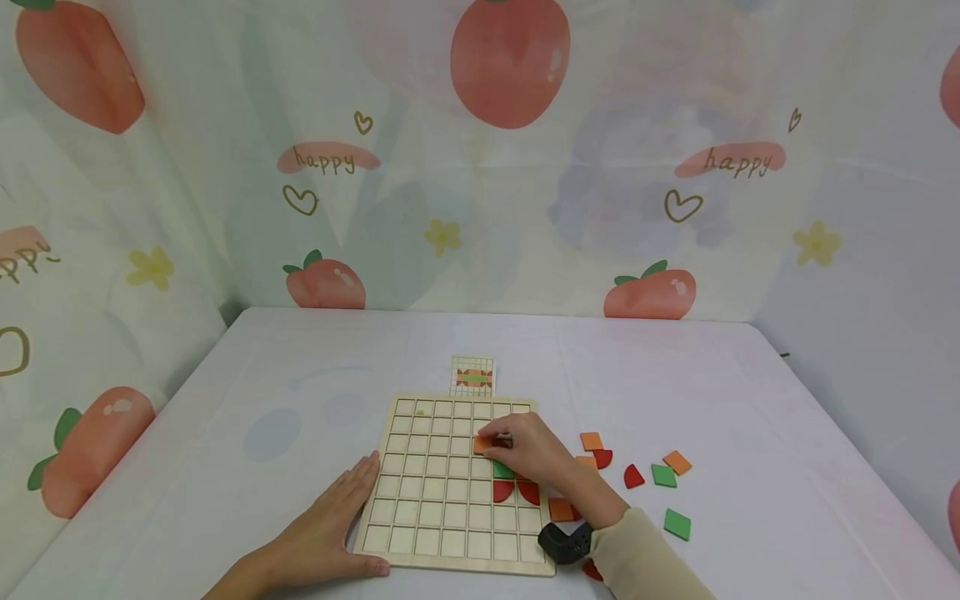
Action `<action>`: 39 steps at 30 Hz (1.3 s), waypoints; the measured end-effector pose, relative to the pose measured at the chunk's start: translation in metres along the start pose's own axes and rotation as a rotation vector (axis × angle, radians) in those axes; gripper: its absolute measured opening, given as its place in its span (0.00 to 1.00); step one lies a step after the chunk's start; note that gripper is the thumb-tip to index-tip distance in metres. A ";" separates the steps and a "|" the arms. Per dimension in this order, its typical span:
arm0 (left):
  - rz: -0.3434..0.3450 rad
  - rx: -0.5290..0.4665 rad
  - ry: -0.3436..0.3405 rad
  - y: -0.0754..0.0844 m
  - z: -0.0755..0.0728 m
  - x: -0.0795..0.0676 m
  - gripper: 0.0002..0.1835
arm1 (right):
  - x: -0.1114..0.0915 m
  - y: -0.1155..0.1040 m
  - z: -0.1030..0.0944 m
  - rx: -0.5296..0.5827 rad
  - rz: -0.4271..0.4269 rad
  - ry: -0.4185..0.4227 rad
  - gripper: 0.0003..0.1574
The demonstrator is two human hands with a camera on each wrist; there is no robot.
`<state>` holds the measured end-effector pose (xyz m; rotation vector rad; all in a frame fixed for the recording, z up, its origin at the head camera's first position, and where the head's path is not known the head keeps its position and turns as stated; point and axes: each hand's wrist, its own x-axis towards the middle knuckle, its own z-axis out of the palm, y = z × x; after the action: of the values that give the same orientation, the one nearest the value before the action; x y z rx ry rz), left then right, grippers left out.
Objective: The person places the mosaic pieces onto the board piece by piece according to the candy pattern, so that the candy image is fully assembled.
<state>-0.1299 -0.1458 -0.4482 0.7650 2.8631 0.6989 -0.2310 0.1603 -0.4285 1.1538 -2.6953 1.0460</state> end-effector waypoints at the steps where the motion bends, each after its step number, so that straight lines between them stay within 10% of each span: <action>1: 0.000 0.000 0.001 0.000 0.000 0.000 0.64 | 0.000 0.000 0.000 0.002 -0.001 -0.001 0.15; 39: 0.021 0.012 0.011 -0.001 0.000 0.000 0.64 | 0.001 -0.006 0.000 0.019 0.108 -0.011 0.16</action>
<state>-0.1306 -0.1464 -0.4487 0.7965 2.8757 0.6918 -0.2277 0.1568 -0.4248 1.0303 -2.7896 1.0848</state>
